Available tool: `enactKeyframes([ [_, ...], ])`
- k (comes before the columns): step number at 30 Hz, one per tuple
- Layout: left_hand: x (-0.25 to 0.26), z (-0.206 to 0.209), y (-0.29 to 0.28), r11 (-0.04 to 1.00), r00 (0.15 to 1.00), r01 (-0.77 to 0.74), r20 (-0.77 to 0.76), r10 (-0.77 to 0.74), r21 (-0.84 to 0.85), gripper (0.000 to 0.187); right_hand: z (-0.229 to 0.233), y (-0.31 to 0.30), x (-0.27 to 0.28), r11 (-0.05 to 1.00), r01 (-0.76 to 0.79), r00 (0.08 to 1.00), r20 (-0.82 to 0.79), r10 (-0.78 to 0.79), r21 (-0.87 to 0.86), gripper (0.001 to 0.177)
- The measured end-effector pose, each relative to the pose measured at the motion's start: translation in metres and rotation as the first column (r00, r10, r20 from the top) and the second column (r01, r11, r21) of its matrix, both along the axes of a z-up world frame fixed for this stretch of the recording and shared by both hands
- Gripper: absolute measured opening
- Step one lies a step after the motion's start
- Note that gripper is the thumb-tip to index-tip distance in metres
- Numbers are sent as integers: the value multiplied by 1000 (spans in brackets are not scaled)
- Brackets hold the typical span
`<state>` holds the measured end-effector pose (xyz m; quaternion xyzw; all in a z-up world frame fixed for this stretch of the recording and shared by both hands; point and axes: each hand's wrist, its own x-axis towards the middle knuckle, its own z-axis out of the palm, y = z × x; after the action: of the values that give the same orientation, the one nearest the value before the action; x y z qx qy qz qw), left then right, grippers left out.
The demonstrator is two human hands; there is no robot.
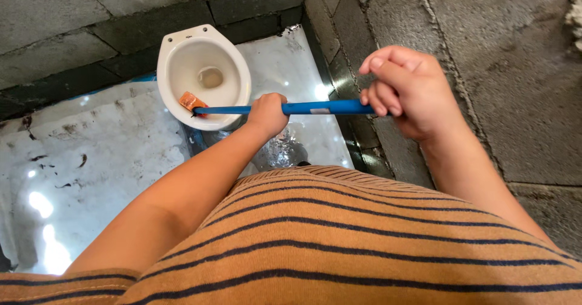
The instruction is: The person uses a long-handled toilet brush to scrub the interior of a white toilet bowl. The person repeatedly moves the brush in circular and back-and-forth motions inside the bowl, focusing on the sides and bottom.
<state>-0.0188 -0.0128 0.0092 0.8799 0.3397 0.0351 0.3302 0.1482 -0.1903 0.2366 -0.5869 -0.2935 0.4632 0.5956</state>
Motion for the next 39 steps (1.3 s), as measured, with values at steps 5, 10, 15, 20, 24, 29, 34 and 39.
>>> enactKeyframes([
  [5, 11, 24, -36, 999, 999, -37, -21, 37, -5, 19, 7, -33, 17, 1000, -27, 1000, -6, 27, 11, 18],
  [10, 16, 29, -48, 999, 999, -33, -27, 34, 26, 24, 8, -47, 23, 998, -55, 998, 14, 55, 29, 17],
  [15, 14, 24, -36, 999, 999, -3, -43, 5, 48, 25, 4, -37, 23, 998, -43, 999, -9, 44, 45, 17],
  [20, 6, 10, 1, 1000, 997, 21, -70, -20, 16, 17, -10, -7, 12, 997, -9, 1000, -24, 11, 72, 17],
  [24, 2, 1, 46, 997, 991, 77, -111, -78, -17, 14, -16, 36, -1, 994, 52, 998, -36, -49, 100, 17],
  [29, -3, -4, 100, 990, 987, 111, -106, -120, -85, 15, -19, 92, -14, 988, 84, 996, 19, -87, 130, 16],
  [34, -1, -10, 139, 979, 980, 147, -116, -164, -143, 15, -24, 132, -24, 978, 177, 983, 28, -181, 114, 17],
  [39, -3, -26, 167, 962, 962, 211, -136, -236, -175, 15, -41, 156, -40, 973, 224, 974, 20, -226, 63, 16],
])
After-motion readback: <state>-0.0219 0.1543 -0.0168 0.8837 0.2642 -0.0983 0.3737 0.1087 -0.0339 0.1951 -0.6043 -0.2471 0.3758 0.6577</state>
